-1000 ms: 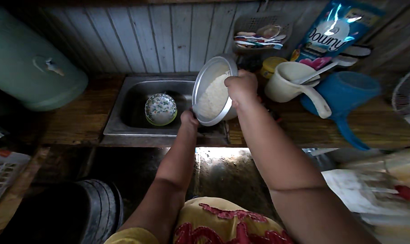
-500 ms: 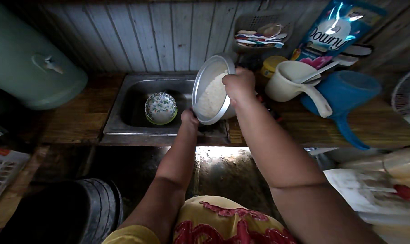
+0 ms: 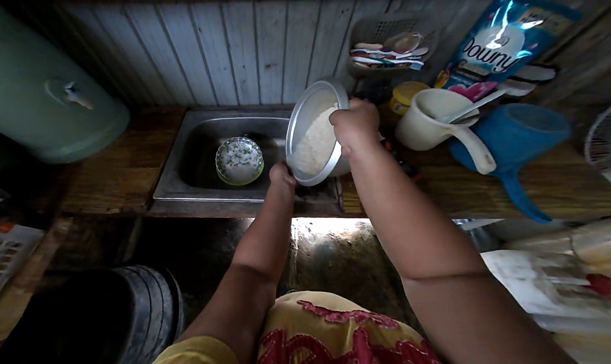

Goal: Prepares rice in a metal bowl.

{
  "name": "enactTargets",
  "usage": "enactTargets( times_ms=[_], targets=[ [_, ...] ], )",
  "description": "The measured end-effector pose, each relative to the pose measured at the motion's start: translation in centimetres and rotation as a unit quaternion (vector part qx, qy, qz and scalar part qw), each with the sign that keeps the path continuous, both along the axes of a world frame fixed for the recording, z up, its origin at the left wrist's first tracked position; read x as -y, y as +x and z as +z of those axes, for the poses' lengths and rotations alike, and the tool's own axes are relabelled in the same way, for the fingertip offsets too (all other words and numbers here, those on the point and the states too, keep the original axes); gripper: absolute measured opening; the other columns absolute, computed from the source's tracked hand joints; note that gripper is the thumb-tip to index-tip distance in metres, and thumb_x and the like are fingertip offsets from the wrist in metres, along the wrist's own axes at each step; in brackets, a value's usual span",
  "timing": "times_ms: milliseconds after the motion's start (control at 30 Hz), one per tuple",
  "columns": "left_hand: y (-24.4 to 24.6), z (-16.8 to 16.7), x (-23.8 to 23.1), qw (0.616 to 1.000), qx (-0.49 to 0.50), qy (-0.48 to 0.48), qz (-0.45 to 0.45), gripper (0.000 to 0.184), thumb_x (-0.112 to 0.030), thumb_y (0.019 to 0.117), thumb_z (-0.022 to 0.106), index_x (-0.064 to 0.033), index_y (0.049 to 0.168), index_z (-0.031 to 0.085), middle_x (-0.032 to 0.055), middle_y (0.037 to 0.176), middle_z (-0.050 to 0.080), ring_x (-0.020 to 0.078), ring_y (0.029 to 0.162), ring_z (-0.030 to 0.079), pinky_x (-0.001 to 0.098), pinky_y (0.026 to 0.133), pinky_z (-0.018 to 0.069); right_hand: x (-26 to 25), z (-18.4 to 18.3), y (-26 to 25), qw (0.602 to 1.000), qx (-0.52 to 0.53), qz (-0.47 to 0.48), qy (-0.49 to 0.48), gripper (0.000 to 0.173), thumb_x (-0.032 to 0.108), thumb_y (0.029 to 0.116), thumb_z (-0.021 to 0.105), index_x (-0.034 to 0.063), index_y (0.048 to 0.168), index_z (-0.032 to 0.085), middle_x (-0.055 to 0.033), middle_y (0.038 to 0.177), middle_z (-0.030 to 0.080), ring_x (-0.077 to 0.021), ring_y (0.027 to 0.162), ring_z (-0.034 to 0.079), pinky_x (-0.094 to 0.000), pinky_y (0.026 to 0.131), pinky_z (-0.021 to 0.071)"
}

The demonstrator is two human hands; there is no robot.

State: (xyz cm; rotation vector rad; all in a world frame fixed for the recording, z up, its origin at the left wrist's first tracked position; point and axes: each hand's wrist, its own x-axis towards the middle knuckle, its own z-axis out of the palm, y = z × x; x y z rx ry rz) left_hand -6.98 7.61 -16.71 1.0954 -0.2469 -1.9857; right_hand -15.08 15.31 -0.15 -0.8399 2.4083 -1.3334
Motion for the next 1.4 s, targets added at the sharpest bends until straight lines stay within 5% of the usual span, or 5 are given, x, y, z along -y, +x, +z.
enactTargets(
  times_ms=[700,933,1133,1267,1400],
  targets=[
    [-0.05,-0.53,0.20,1.000,-0.015,0.006,0.001,0.026,-0.022,0.1035,0.055,-0.0017,0.120,0.059,0.0162,0.108,0.065,0.0273,0.095,0.065,0.0470,0.080,0.0569,0.22,-0.06,-0.07,1.000,-0.001,0.004,-0.019,0.055,0.011,0.0821,0.066,0.0191,0.137,0.067,-0.0164,0.143,0.052,-0.0338,0.137,0.042,-0.0708,0.104,0.0283],
    [0.05,-0.44,0.12,1.000,-0.010,0.007,-0.003,0.027,-0.022,0.1037,0.054,-0.0015,0.121,0.060,0.0166,0.111,0.066,0.0277,0.098,0.065,0.0481,0.081,0.0569,0.41,0.22,0.06,1.000,-0.009,0.010,0.009,0.045,0.013,0.0841,0.066,0.0144,0.129,0.070,-0.0172,0.139,0.054,-0.0344,0.136,0.043,-0.0707,0.104,0.0291],
    [0.09,-0.44,0.05,1.000,-0.010,0.008,-0.003,0.029,-0.024,0.1049,0.052,-0.0022,0.122,0.059,0.0162,0.113,0.065,0.0277,0.100,0.065,0.0482,0.082,0.0566,0.35,0.32,0.22,1.000,-0.006,0.013,0.006,0.053,0.013,0.0860,0.065,0.0172,0.139,0.065,-0.0166,0.143,0.052,-0.0338,0.138,0.042,-0.0701,0.105,0.0282],
    [0.02,-0.53,0.00,1.000,-0.008,0.008,0.001,0.028,-0.024,0.1050,0.052,-0.0020,0.122,0.060,0.0163,0.112,0.065,0.0278,0.098,0.065,0.0483,0.081,0.0567,0.41,0.31,0.34,1.000,-0.013,0.013,0.010,0.048,0.015,0.0869,0.066,0.0153,0.135,0.068,-0.0158,0.143,0.055,-0.0331,0.139,0.043,-0.0701,0.107,0.0274],
    [0.14,0.04,-0.18,1.000,0.006,0.013,-0.002,0.029,-0.024,0.1049,0.054,-0.0017,0.122,0.060,0.0166,0.111,0.066,0.0283,0.098,0.065,0.0489,0.081,0.0569,0.52,0.29,0.41,1.000,-0.016,0.014,0.016,0.031,0.015,0.0854,0.067,0.0097,0.116,0.072,-0.0178,0.139,0.055,-0.0345,0.136,0.044,-0.0726,0.106,0.0276]
  ],
)
